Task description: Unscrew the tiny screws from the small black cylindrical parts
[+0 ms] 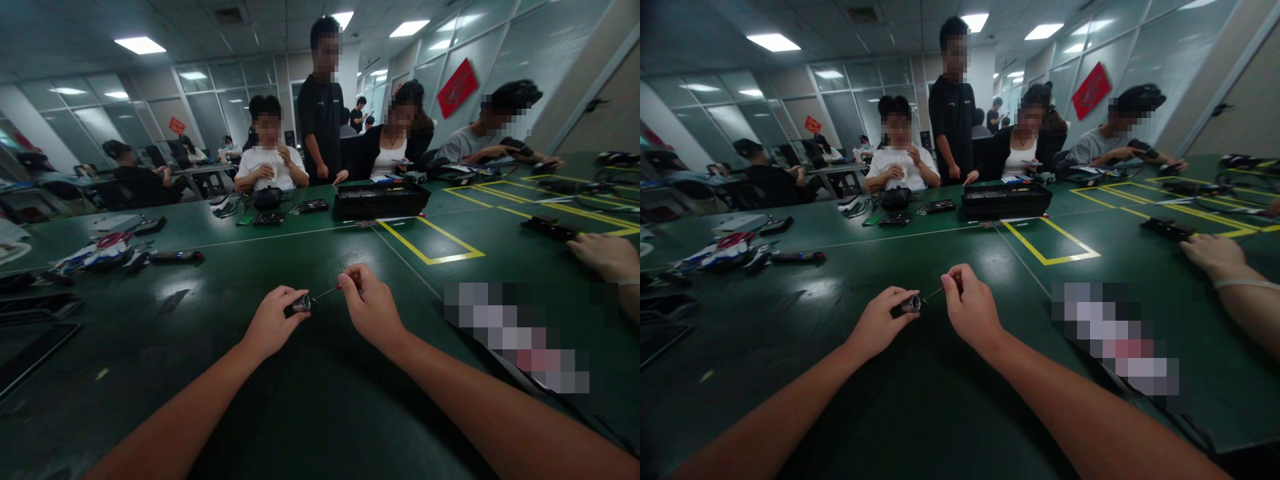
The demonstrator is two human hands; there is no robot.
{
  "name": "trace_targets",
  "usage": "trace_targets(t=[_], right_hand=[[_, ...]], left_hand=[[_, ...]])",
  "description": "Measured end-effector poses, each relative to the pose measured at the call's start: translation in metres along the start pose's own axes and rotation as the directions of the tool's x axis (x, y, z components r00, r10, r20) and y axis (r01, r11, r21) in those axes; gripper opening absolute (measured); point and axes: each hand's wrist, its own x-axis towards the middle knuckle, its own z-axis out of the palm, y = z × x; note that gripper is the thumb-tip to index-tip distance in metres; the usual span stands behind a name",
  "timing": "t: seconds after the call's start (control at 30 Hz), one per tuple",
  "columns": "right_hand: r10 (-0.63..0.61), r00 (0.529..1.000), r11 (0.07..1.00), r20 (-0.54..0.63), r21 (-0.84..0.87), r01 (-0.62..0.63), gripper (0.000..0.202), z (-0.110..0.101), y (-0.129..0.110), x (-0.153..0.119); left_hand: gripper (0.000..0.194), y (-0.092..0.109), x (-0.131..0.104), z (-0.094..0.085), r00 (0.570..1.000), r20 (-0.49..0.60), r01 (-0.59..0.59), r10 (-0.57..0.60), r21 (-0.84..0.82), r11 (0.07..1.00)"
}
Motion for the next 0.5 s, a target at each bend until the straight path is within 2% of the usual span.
trace_targets(t=[0.27, 0.43, 0.5], right_hand=[[0.018, 0.998, 0.999, -0.059, 0.043, -0.015, 0.019, -0.001, -0.001, 0.001], [0.021, 0.993, 1.000, -0.113, 0.002, -0.021, 0.022, -0.001, -0.002, 0.002], [0.031, 0.995, 0.999, -0.093, 0.036, -0.028, 0.024, -0.001, -0.002, 0.001]], left_hand=[[0.026, 0.000, 0.003, -0.005, 0.995, -0.070, 0.067, -0.069, -0.031, 0.997], [0.047, -0.002, 0.005, -0.010, 0.996, -0.012, 0.084, -0.083, 0.014, 0.996], [0.048, -0.002, 0.006, -0.010, 0.996, 0.026, 0.085, -0.086, 0.038, 0.996]])
